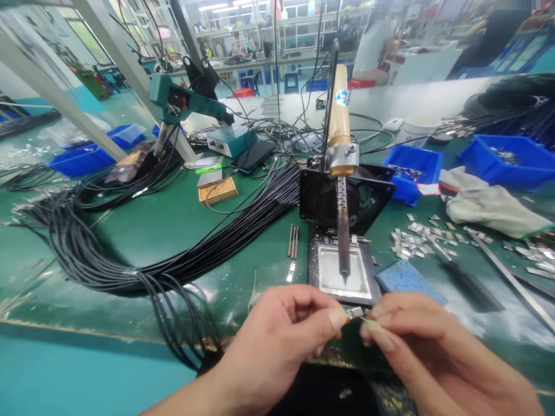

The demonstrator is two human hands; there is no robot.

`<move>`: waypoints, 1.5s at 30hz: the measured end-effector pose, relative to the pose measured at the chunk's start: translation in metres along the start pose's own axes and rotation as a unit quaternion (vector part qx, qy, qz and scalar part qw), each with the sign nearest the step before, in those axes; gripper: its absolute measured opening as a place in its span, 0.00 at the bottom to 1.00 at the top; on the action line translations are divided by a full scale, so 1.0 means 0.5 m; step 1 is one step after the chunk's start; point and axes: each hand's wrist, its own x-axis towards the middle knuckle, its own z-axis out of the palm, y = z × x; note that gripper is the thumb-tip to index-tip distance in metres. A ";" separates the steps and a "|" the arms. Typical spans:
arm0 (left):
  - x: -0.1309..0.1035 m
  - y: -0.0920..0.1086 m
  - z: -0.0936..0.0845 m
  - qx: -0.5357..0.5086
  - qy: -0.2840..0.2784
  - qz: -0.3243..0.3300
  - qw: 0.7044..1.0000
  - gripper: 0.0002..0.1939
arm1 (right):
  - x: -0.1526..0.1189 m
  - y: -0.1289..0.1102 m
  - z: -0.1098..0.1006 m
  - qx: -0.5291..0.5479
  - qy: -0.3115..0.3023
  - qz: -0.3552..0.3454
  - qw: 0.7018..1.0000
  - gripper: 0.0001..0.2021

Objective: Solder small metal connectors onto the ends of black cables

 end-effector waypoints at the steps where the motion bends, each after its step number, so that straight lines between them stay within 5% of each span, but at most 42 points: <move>1: 0.000 -0.001 0.000 -0.001 0.000 0.001 1.000 0.14 | -0.003 0.002 0.002 -0.001 0.011 -0.005 1.000 0.09; 11: 0.004 0.001 -0.004 0.006 -0.011 -0.002 1.000 0.16 | 0.008 0.008 0.001 -0.013 0.008 -0.082 0.997 0.11; 45: 0.008 0.008 -0.010 -0.001 -0.028 -0.025 0.999 0.12 | 0.006 0.018 0.001 -0.038 0.011 -0.117 0.992 0.12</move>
